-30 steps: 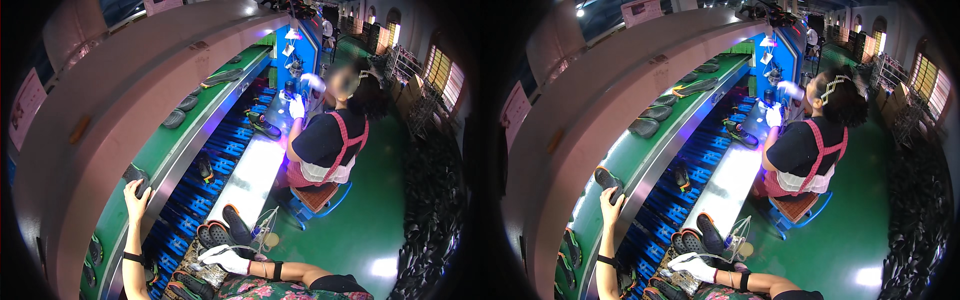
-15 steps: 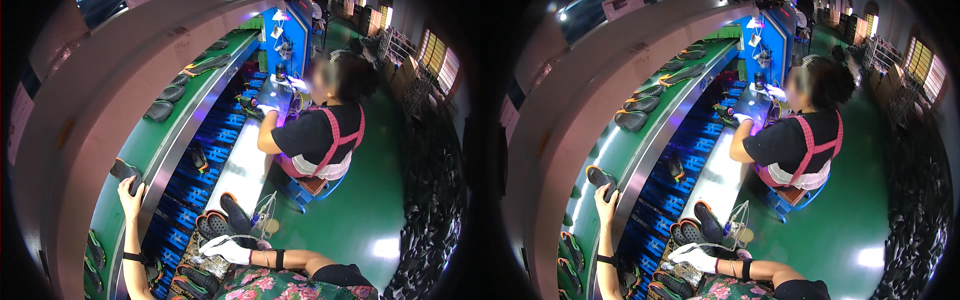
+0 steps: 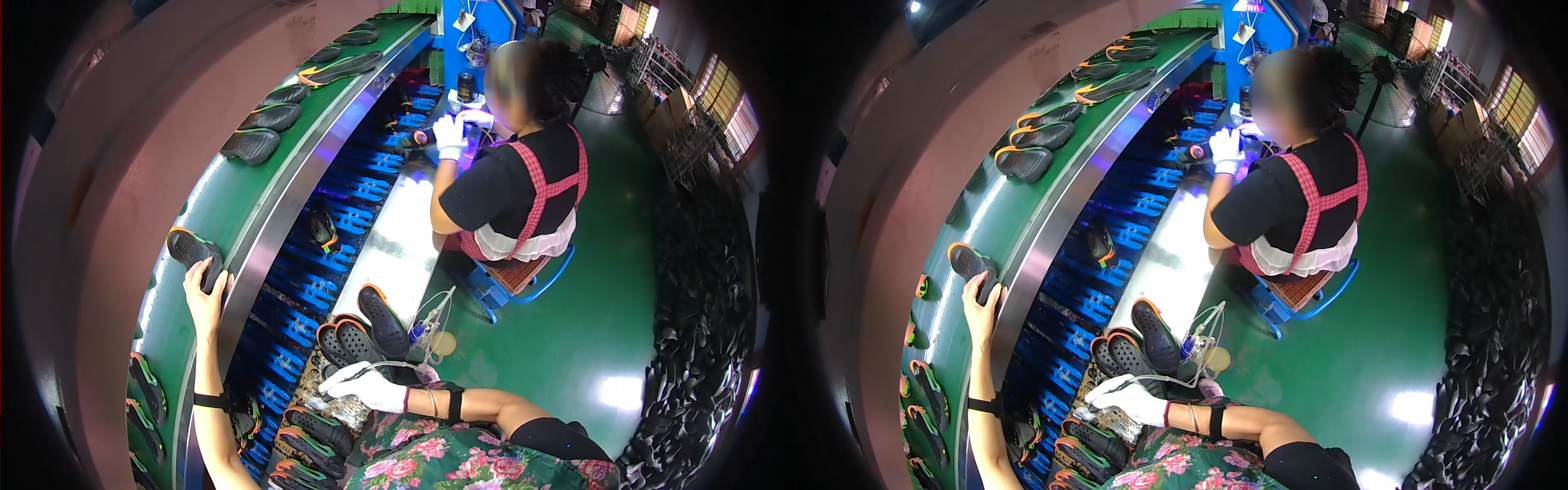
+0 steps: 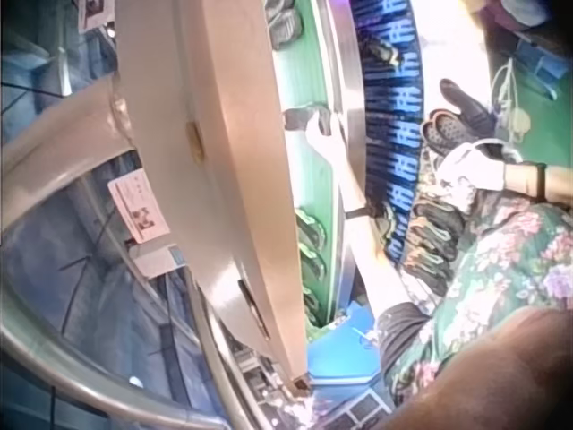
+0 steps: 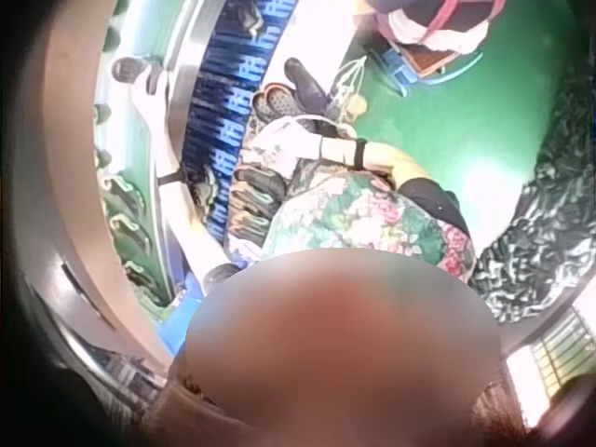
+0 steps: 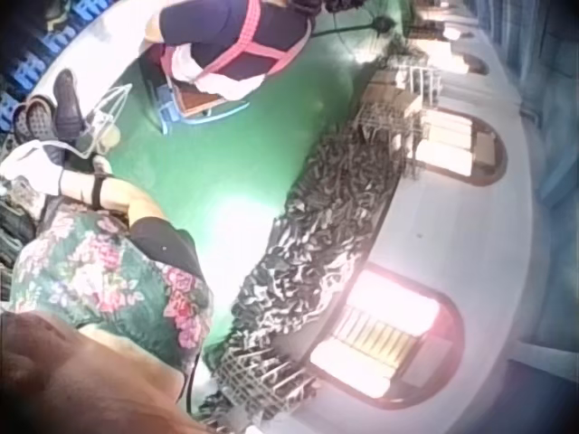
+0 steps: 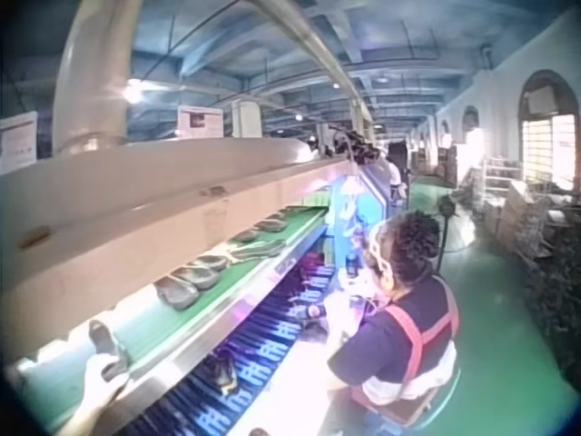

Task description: Applying adhesive to the bottom of shoe soles using a brush and cloth on a factory assembly line.

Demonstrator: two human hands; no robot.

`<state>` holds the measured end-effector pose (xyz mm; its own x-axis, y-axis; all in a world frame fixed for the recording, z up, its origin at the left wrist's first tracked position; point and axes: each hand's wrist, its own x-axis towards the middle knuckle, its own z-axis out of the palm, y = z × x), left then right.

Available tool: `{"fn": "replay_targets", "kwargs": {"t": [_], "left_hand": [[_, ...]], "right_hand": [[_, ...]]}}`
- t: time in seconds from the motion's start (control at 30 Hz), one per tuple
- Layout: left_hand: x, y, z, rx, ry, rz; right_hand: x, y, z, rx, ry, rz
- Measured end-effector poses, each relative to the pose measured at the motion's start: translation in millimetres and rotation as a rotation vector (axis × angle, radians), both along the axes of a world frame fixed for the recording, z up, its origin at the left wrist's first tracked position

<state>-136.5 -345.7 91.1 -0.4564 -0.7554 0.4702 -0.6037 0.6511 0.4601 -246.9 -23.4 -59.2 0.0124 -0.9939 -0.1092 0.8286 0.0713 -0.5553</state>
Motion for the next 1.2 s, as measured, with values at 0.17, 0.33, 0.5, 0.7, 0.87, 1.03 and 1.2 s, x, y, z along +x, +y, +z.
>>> {"fn": "replay_targets", "kwargs": {"t": [0.17,0.33,0.5,0.7,0.87,1.03,1.2], "left_hand": [[0.0,4.2,1.1,0.041,0.027,0.018],[2.6,7.5,5.6,0.025,0.016,0.015],[0.6,1.4,3.4,0.028,0.022,0.036],[-6.6,2.6,9.5,0.018,0.03,0.039],[9.4,-1.5,-2.0,-0.027,0.047,0.047],[14.4,14.5,1.7,-0.006,0.113,0.074],[52.0,23.7,2.8,-0.054,0.13,0.109]], "right_hand": [[1.0,2.3,1.9,0.01,-0.003,0.007],[1.3,4.1,8.6,0.032,0.023,0.025],[2.0,1.1,3.5,0.033,0.024,0.016],[-1.4,2.9,10.4,0.024,0.092,0.003],[5.4,9.2,5.7,-0.004,0.072,-0.013],[-0.5,14.5,14.6,0.064,0.03,0.074],[1.5,13.4,13.0,0.033,0.041,0.08]]}}
